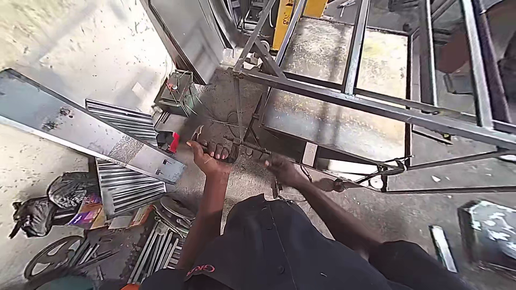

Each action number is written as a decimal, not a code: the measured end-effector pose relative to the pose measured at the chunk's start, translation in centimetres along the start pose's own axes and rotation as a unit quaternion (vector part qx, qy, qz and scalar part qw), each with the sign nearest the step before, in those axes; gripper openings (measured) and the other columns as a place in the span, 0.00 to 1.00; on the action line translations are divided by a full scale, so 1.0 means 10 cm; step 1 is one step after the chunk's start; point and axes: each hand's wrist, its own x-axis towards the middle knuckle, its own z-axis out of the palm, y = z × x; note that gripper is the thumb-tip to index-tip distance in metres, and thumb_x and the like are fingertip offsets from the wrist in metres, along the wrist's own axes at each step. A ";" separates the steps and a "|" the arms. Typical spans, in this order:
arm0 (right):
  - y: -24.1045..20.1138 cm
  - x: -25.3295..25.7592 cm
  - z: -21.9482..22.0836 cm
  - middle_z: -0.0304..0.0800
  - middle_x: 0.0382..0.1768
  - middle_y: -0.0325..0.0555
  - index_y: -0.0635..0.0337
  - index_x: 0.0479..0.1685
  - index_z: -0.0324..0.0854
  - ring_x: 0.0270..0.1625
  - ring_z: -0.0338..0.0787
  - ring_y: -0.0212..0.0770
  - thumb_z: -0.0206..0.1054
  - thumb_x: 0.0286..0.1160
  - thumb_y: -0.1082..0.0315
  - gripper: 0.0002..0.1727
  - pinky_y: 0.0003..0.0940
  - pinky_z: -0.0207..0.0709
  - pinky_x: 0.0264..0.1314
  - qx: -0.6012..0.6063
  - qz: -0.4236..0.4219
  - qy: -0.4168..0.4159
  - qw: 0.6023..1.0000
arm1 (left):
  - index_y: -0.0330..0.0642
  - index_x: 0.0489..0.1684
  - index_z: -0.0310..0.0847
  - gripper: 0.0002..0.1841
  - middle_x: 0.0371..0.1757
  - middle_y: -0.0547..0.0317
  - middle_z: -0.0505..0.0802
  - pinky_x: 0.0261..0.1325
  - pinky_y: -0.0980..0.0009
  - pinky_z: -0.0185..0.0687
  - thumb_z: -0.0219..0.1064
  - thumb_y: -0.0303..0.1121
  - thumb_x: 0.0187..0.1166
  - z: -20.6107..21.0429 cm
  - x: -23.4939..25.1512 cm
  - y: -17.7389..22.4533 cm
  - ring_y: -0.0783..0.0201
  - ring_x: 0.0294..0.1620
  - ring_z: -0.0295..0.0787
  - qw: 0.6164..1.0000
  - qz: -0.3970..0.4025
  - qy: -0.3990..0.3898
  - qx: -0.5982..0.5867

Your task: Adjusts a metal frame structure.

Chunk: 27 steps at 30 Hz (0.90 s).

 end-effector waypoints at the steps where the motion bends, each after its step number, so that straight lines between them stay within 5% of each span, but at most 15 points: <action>1: -0.06 -0.11 0.06 0.89 0.43 0.40 0.61 0.51 0.90 0.48 0.85 0.27 0.60 0.88 0.61 0.16 0.30 0.80 0.58 0.003 -0.021 -0.038 0.999 | 0.56 0.20 0.68 0.34 0.07 0.72 0.65 0.10 0.76 0.62 0.30 0.68 0.89 0.02 0.01 0.01 0.73 0.04 0.61 1.000 0.005 0.001 0.004; 2: -0.19 -0.19 0.06 0.90 0.48 0.40 0.60 0.58 0.91 0.53 0.85 0.25 0.58 0.89 0.60 0.18 0.28 0.79 0.64 0.021 -0.047 -0.061 0.997 | 0.56 0.21 0.68 0.34 0.07 0.72 0.65 0.10 0.76 0.62 0.30 0.67 0.89 0.02 0.02 0.02 0.73 0.04 0.61 1.000 0.010 0.002 0.009; 6: -0.68 -0.06 -0.41 0.88 0.48 0.37 0.54 0.69 0.86 0.41 0.82 0.27 0.54 0.91 0.57 0.21 0.28 0.79 0.45 0.014 -0.095 0.040 0.995 | 0.55 0.22 0.69 0.34 0.06 0.73 0.65 0.09 0.76 0.63 0.29 0.66 0.90 0.06 -0.05 -0.06 0.73 0.04 0.61 1.000 0.003 0.004 0.023; 7: -0.62 0.01 -0.51 0.87 0.49 0.37 0.52 0.71 0.86 0.43 0.83 0.28 0.53 0.92 0.56 0.21 0.28 0.80 0.48 -0.002 -0.089 0.066 0.994 | 0.55 0.22 0.70 0.35 0.06 0.73 0.66 0.09 0.76 0.63 0.29 0.66 0.90 0.07 -0.07 -0.10 0.74 0.03 0.61 1.000 -0.002 -0.003 0.014; 9: -0.28 0.04 -0.49 0.90 0.54 0.39 0.52 0.65 0.87 0.51 0.87 0.30 0.56 0.92 0.56 0.19 0.33 0.83 0.56 0.000 -0.043 0.070 0.997 | 0.55 0.22 0.69 0.35 0.07 0.73 0.66 0.10 0.77 0.63 0.28 0.67 0.89 0.08 -0.13 -0.16 0.74 0.04 0.62 1.000 -0.013 -0.020 0.006; 11: 0.01 -0.07 -0.26 0.86 0.41 0.41 0.60 0.45 0.86 0.42 0.84 0.31 0.60 0.88 0.60 0.13 0.34 0.80 0.48 0.008 -0.004 0.031 0.999 | 0.55 0.23 0.70 0.35 0.07 0.73 0.67 0.10 0.77 0.64 0.28 0.67 0.89 0.10 -0.14 -0.19 0.74 0.04 0.62 1.000 -0.012 -0.023 0.003; 14: -0.18 -0.32 -0.15 0.90 0.48 0.38 0.55 0.60 0.91 0.53 0.85 0.27 0.57 0.89 0.59 0.18 0.30 0.79 0.61 0.018 -0.050 -0.043 0.998 | 0.55 0.24 0.70 0.34 0.08 0.73 0.67 0.10 0.77 0.65 0.28 0.67 0.90 0.12 -0.13 -0.18 0.74 0.05 0.63 1.000 -0.004 -0.021 0.012; 18: -0.57 -0.18 -0.63 0.90 0.57 0.40 0.55 0.70 0.86 0.52 0.86 0.31 0.54 0.91 0.59 0.21 0.31 0.83 0.55 0.033 -0.091 0.058 0.994 | 0.56 0.21 0.69 0.34 0.06 0.73 0.66 0.09 0.76 0.63 0.29 0.67 0.89 0.18 -0.17 -0.26 0.74 0.04 0.61 1.000 -0.017 0.007 0.022; 20: -0.31 -0.09 -0.69 0.88 0.51 0.39 0.54 0.67 0.87 0.46 0.85 0.30 0.55 0.92 0.60 0.18 0.29 0.81 0.48 0.002 -0.058 0.086 0.995 | 0.55 0.20 0.69 0.36 0.06 0.73 0.66 0.09 0.76 0.64 0.29 0.68 0.88 0.18 -0.20 -0.33 0.73 0.04 0.62 1.000 -0.028 -0.001 0.010; 23: 0.08 -0.21 -0.33 0.89 0.46 0.42 0.60 0.54 0.89 0.47 0.86 0.30 0.60 0.88 0.63 0.14 0.33 0.81 0.55 0.006 -0.017 0.021 1.000 | 0.54 0.21 0.69 0.36 0.06 0.72 0.65 0.10 0.76 0.64 0.27 0.68 0.88 0.20 -0.23 -0.34 0.73 0.04 0.62 1.000 -0.020 -0.003 0.015; 25: -0.04 -0.36 -0.19 0.91 0.49 0.39 0.58 0.59 0.91 0.52 0.86 0.25 0.58 0.89 0.61 0.17 0.28 0.79 0.62 0.034 -0.054 -0.028 0.998 | 0.54 0.19 0.68 0.37 0.06 0.72 0.64 0.10 0.75 0.63 0.27 0.69 0.88 0.20 -0.22 -0.32 0.72 0.04 0.61 1.000 -0.012 0.003 0.027; 27: -0.34 -0.35 -0.30 0.89 0.44 0.35 0.56 0.56 0.90 0.43 0.84 0.25 0.59 0.88 0.58 0.17 0.27 0.81 0.49 0.055 -0.081 -0.002 0.995 | 0.55 0.18 0.67 0.36 0.06 0.73 0.65 0.09 0.76 0.62 0.28 0.67 0.89 0.18 -0.22 -0.31 0.73 0.04 0.61 0.999 -0.007 0.011 0.036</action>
